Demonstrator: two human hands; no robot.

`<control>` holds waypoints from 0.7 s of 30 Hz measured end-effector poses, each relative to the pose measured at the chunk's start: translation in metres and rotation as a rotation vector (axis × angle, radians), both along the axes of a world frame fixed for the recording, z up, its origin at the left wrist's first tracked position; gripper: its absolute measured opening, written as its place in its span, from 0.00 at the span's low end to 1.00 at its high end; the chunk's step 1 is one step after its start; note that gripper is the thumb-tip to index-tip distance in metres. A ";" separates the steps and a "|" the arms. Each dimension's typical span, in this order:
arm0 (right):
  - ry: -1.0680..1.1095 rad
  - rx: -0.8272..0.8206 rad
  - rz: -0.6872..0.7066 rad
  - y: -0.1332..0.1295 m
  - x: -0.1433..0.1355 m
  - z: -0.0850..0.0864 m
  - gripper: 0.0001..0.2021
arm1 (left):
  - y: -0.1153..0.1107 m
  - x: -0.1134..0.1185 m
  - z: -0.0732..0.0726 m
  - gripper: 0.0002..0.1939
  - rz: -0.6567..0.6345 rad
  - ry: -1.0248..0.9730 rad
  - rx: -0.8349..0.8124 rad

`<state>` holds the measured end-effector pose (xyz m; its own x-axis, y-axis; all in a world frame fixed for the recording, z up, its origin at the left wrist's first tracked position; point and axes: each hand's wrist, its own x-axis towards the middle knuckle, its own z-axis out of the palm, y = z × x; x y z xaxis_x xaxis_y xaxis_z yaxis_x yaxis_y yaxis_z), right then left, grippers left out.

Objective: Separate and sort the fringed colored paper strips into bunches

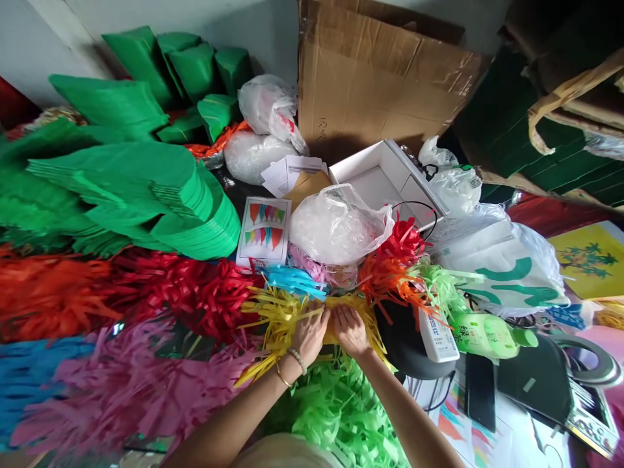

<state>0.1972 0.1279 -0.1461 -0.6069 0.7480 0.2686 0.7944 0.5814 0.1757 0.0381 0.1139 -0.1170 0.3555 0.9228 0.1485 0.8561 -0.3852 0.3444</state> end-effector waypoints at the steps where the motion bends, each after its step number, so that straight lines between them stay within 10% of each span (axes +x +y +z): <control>1: 0.005 0.000 0.011 -0.001 0.001 0.000 0.18 | 0.000 -0.006 -0.003 0.29 0.002 0.015 0.008; 13: 0.060 -0.060 0.051 -0.001 0.004 0.004 0.17 | 0.014 -0.037 -0.016 0.21 -0.145 0.012 0.135; 21: 0.152 -0.233 -0.036 0.008 0.006 0.028 0.13 | 0.016 -0.040 0.012 0.11 -0.080 -0.031 0.114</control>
<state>0.2029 0.1356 -0.1179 -0.5446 0.8208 0.1724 0.8223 0.5630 -0.0825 -0.0020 0.1300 -0.1051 0.4212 0.8680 0.2631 0.8106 -0.4904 0.3201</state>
